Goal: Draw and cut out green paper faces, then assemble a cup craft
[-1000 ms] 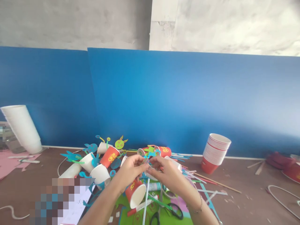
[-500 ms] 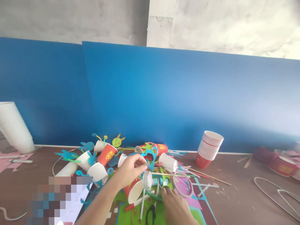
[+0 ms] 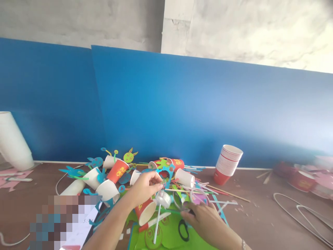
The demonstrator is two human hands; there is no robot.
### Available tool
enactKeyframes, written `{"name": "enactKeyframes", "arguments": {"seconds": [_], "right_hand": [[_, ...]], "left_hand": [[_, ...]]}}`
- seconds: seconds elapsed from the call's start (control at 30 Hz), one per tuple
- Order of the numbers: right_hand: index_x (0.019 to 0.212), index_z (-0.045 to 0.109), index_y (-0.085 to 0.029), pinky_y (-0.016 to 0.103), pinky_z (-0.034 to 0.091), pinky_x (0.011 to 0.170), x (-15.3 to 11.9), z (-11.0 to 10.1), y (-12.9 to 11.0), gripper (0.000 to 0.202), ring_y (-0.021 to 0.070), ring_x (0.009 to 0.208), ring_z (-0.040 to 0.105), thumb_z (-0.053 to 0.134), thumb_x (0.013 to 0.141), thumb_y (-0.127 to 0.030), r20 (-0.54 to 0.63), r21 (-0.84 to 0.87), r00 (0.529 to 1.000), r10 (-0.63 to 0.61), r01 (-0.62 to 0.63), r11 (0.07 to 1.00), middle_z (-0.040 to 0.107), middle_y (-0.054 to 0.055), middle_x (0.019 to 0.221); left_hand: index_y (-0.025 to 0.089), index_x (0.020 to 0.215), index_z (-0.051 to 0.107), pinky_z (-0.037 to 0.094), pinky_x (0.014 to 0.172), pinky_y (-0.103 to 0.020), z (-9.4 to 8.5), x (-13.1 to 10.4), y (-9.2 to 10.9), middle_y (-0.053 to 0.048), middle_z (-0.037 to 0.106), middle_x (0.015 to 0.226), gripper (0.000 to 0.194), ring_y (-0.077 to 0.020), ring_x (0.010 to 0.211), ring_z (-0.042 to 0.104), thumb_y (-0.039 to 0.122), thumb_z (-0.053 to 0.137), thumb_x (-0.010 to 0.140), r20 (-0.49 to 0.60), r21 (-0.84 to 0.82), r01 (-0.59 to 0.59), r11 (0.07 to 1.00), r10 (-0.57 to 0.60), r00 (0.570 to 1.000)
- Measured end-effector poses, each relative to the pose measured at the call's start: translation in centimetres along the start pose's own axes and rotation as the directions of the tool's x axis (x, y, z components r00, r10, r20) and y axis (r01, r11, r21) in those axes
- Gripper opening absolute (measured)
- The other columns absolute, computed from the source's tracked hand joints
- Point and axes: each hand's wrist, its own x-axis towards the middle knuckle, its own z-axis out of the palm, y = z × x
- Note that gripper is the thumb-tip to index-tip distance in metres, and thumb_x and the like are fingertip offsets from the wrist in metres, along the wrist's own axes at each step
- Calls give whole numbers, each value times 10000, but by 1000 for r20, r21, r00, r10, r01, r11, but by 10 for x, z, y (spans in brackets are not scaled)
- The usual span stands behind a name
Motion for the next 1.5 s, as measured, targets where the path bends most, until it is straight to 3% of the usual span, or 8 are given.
{"name": "enactKeyframes", "arguments": {"seconds": [0.1,0.27,0.37,0.5,0.63,0.93,1.33,1.5], "right_hand": [[948,669,-219,441,348,854,-8,-12,9,289,318,957,573,545,745,-386,73,18,996,48,-50,999,690,92,935],[1116,630,-229,446,339,908,-16,-38,30,566,361,1139,483,557,559,-156,196,-9,977,85,-85,996,635,121,1130],[978,673,-239,422,373,840,-14,-53,36,420,336,1007,556,559,582,-159,92,-54,988,127,-123,991,679,103,992],[878,679,-278,291,396,638,-10,-64,28,296,239,781,582,596,606,-194,76,99,996,38,-46,994,683,33,839],[788,682,-263,233,349,557,-6,-64,8,228,177,674,544,594,604,-160,64,218,991,-117,100,971,648,-4,724],[620,642,-232,228,253,480,8,-60,-12,75,111,512,437,603,652,-177,38,170,952,-302,292,941,596,-45,557],[635,684,-234,230,276,484,7,-61,-12,126,122,501,514,595,683,-157,70,149,939,-336,324,934,670,-19,586],[698,685,-249,244,286,512,7,-56,-3,155,160,580,544,569,651,-157,67,76,965,-253,248,966,667,-3,652]], "left_hand": [[175,763,603,422,619,-261,0,-1,0,-11,608,702,111,-171,685,569,276,577,726,29,31,-11,999,10,1000],[178,791,629,425,623,-265,-3,0,-5,-15,631,725,129,-179,695,581,278,561,748,14,99,-48,994,47,999],[188,788,647,428,657,-268,-3,-2,-2,-19,662,771,122,-188,745,601,266,560,753,16,153,-71,986,70,997],[215,775,678,425,732,-279,-2,-7,7,-13,699,847,114,-203,836,623,239,569,748,40,223,-100,970,93,995],[228,760,692,421,728,-274,1,-12,12,-10,704,858,117,-206,841,627,228,576,748,59,250,-123,961,111,992],[254,731,714,410,739,-279,3,-18,20,-8,687,828,122,-208,818,609,215,599,740,84,285,-192,939,175,981],[252,723,711,403,746,-283,3,-19,24,-14,683,835,130,-215,834,598,214,588,744,99,273,-179,945,158,982],[226,791,676,418,735,-283,2,-11,13,-16,692,861,112,-208,831,600,267,575,766,-7,175,-128,976,131,991]]}}
